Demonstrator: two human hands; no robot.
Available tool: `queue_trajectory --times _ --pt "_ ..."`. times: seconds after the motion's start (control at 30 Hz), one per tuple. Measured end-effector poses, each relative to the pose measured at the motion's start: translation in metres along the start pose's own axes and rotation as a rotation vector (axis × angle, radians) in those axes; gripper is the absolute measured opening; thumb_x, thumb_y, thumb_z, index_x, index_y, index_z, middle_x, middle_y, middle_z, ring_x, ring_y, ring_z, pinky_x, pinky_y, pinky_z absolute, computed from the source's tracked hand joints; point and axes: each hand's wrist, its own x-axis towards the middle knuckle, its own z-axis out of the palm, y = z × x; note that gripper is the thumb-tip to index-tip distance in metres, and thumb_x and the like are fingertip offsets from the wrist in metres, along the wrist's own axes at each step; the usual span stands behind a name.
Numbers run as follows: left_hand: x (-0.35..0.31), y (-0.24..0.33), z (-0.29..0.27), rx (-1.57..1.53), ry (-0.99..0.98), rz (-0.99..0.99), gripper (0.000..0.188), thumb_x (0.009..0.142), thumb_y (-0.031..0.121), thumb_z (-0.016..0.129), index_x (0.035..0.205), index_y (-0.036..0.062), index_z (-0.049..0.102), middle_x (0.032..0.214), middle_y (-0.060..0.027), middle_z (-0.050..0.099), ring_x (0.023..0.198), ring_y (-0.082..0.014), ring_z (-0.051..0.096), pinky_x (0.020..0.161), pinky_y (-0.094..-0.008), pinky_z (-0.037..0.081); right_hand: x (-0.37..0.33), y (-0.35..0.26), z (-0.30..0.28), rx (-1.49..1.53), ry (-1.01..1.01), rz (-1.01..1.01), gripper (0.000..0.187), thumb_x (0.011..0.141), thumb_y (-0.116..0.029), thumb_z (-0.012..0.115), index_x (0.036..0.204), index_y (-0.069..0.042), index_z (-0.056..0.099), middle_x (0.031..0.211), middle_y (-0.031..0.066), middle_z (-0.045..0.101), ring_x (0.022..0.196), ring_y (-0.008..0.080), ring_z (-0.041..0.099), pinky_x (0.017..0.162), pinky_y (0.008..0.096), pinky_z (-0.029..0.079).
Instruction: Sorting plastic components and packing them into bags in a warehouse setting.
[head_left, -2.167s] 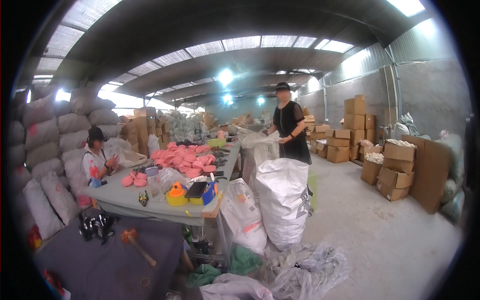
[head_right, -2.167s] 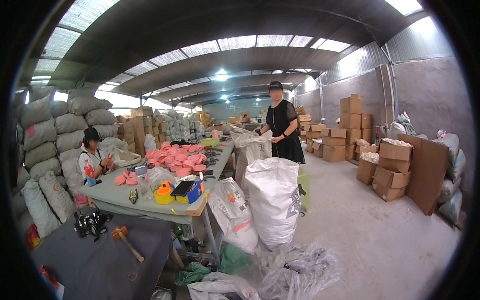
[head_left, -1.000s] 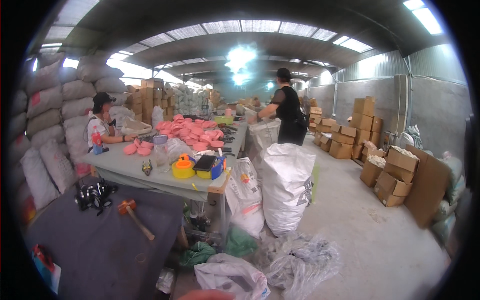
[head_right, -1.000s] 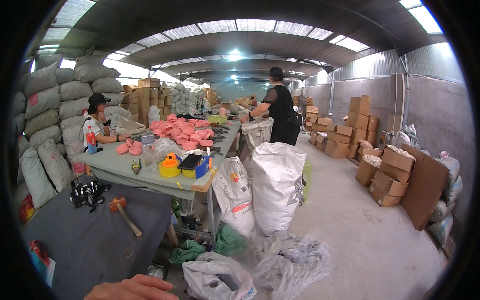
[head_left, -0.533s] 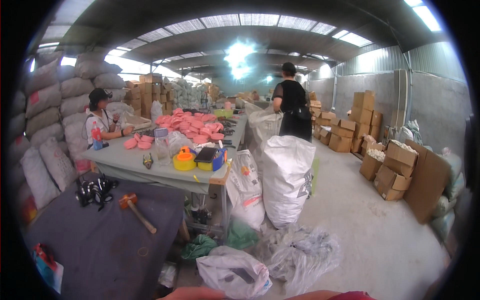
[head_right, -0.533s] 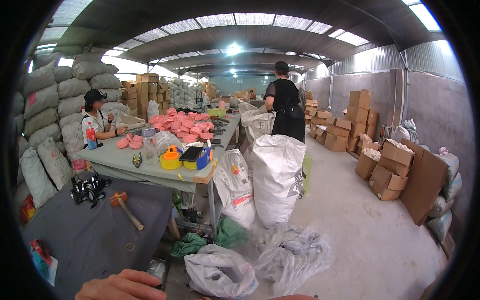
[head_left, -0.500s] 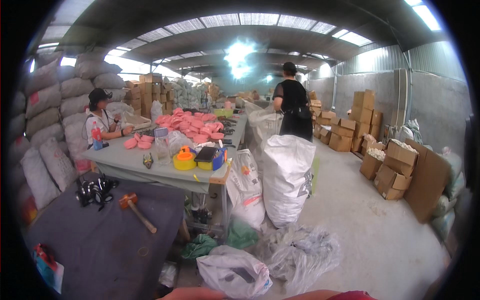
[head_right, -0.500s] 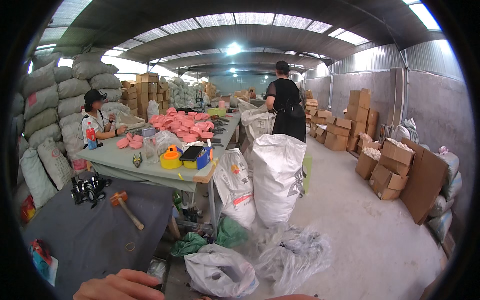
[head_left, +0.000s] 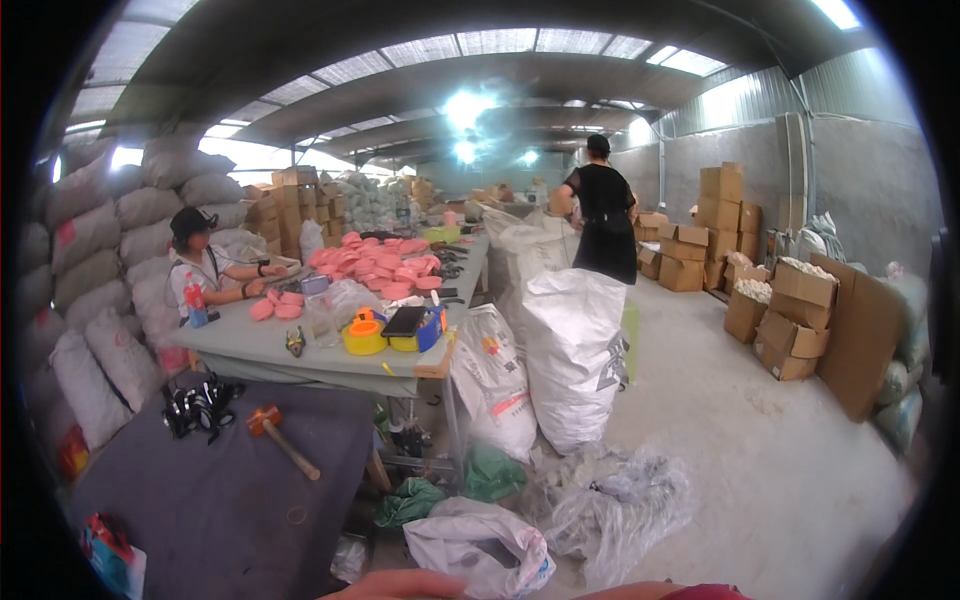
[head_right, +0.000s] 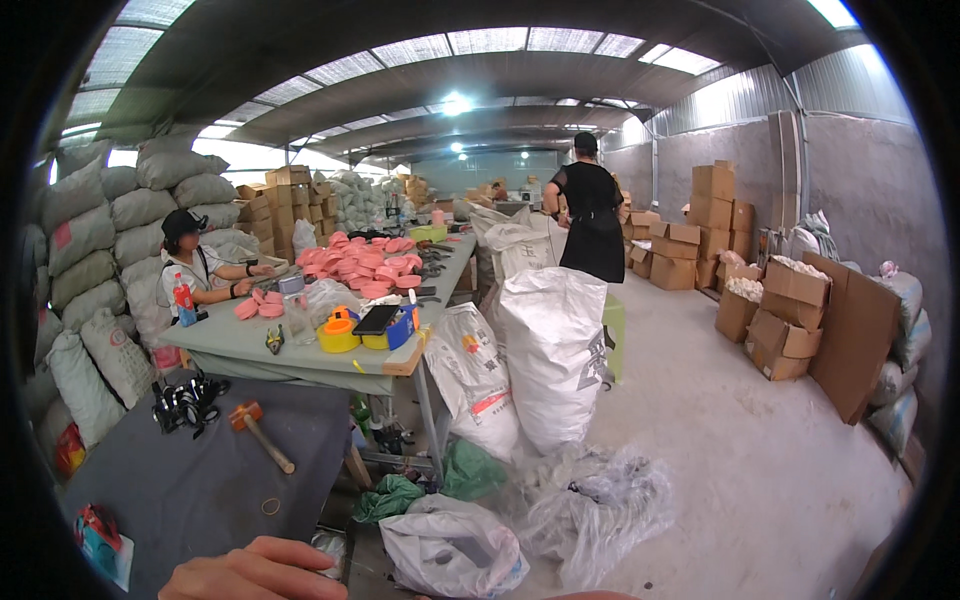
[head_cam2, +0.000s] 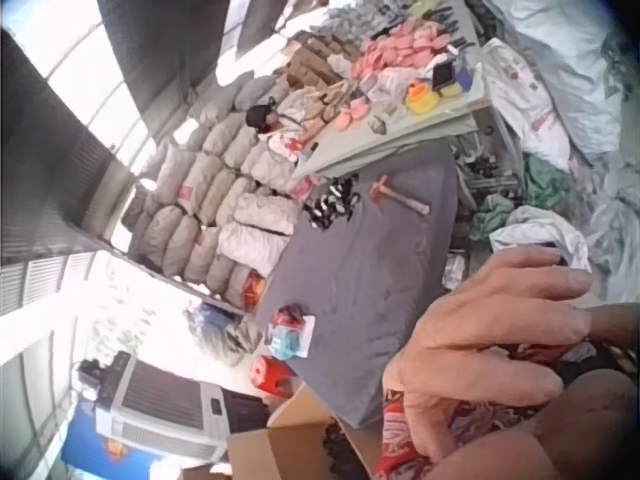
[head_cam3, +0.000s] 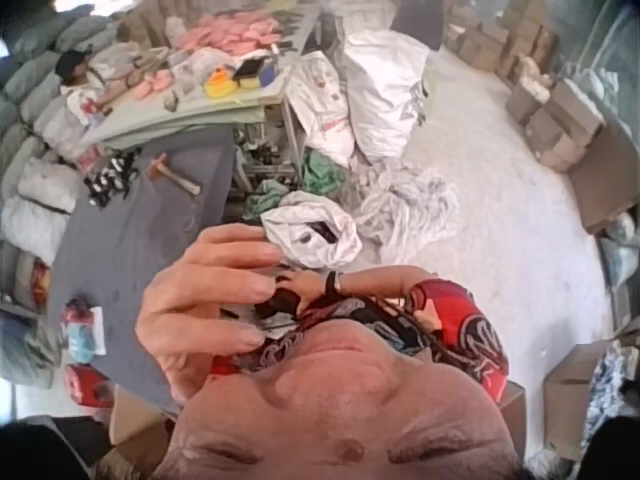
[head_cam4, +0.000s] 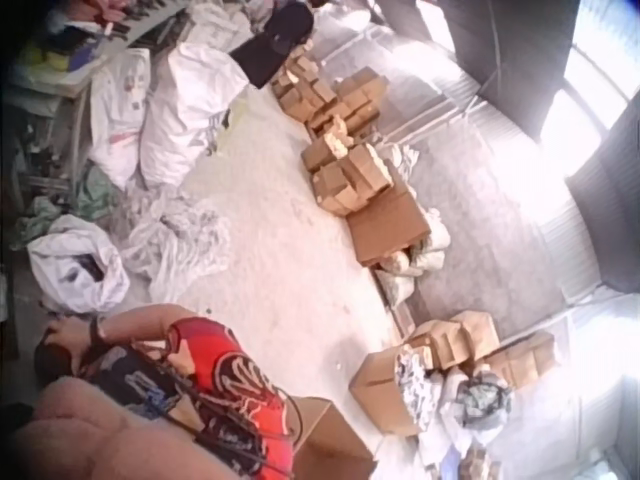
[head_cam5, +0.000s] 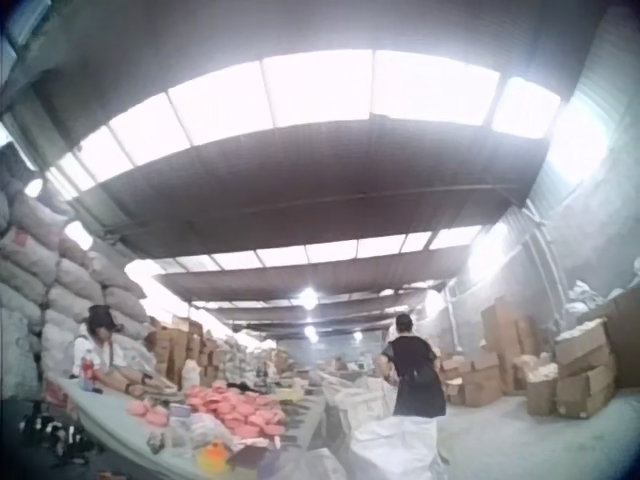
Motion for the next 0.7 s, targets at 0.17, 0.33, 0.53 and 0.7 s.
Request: queue_trajectory --times 0.17,0.33,0.53,0.7 --pt "0.002 -0.015 -0.002 0.023 -0.116 0.204 0.037 0.088 0.041 0.053 0.093 0.0051 0.063 0.103 -0.0202 0.061 0.096 -0.0432 0.059 0.087 -0.0561 0.04 -0.006 -0.002 -0.006 -0.11 0.066 -0.087 0.074 0.056 -0.048 0.076 0.116 -0.009 0.055 0.117 0.0176 0.051 0.104 0.0378 0.05 0.087 0.0453 0.042" --pt "0.016 -0.005 0.022 0.153 0.032 -0.209 0.039 0.086 0.041 0.055 0.1 0.0046 0.062 0.106 -0.0192 0.06 0.098 -0.0404 0.059 0.09 -0.0506 0.041 -0.005 -0.002 0.0 -0.087 -0.076 0.045 0.093 0.046 -0.044 0.082 0.127 -0.016 0.044 0.13 0.0187 0.04 0.111 0.0431 0.045 0.092 0.0471 0.041" --pt "0.027 -0.1 0.017 0.275 -0.076 -0.653 0.085 0.07 0.029 0.074 0.139 0.0074 0.03 0.116 -0.0164 0.058 0.103 -0.028 0.058 0.094 -0.0346 0.04 0.002 0.001 -0.009 -0.028 -0.114 0.114 0.09 0.044 -0.044 0.082 0.123 -0.015 0.048 0.126 0.0186 0.044 0.108 0.0421 0.047 0.091 0.0469 0.041" --pt "0.045 -0.097 0.015 0.684 -0.17 -0.517 0.094 0.064 0.034 0.079 0.139 0.0056 0.03 0.118 -0.0204 0.054 0.108 -0.0343 0.053 0.094 -0.0373 0.039 -0.006 0.028 -0.02 0.28 0.04 -0.054 0.092 0.047 -0.046 0.082 0.122 -0.004 0.048 0.114 0.0197 0.053 0.108 0.0334 0.052 0.092 0.0441 0.041"
